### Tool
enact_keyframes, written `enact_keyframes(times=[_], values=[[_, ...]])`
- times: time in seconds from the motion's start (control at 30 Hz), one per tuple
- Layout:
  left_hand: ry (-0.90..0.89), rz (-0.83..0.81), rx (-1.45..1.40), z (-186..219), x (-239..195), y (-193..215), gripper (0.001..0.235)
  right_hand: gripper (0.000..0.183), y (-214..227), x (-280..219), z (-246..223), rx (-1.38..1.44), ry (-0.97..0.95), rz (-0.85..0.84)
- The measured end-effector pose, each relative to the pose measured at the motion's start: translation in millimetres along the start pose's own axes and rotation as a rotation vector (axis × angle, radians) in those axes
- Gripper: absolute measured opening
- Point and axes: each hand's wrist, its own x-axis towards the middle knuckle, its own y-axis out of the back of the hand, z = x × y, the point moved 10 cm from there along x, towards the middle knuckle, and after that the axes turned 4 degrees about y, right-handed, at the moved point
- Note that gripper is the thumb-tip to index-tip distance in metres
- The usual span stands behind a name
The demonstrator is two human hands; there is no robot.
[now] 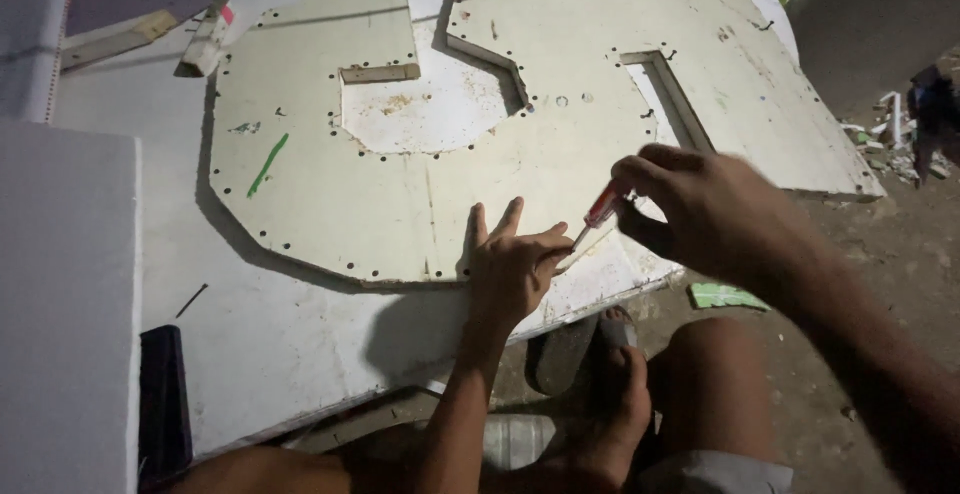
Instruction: The person is using a manual screwdriver to drive screws into the edges of a large, number-shaped board to assemble or reinforce it.
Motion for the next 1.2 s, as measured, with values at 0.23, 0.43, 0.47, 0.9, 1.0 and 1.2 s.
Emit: enact_keyframes(times=[0.23, 0.43, 0.47, 0.9, 1.0, 1.2], values=[[0.036, -0.049, 0.141, -14, 0, -17, 0.018, 0.066, -10, 27, 16, -0.311, -0.226, -0.297], [0.08, -0.07, 0.113, -12, 1, -13, 0.022, 0.026, 4, 19, -24, 0.142, 0.237, -0.085], [0.082, -0.07, 0.11, -15, -1, -16, 0.022, 0.026, -1, 16, -20, 0.142, 0.236, -0.089], [0.045, -0.024, 0.07, -12, -1, -14, 0.022, 0.036, 6, 4, -1, 0.08, 0.068, -0.113], [0.014, -0.018, 0.081, -10, -2, -14, 0.022, 0.02, 6, 9, -1, 0.011, 0.057, -0.074], [0.02, -0.024, 0.094, -13, -2, -16, 0.016, 0.039, 4, 16, 1, -0.152, -0.029, -0.022]])
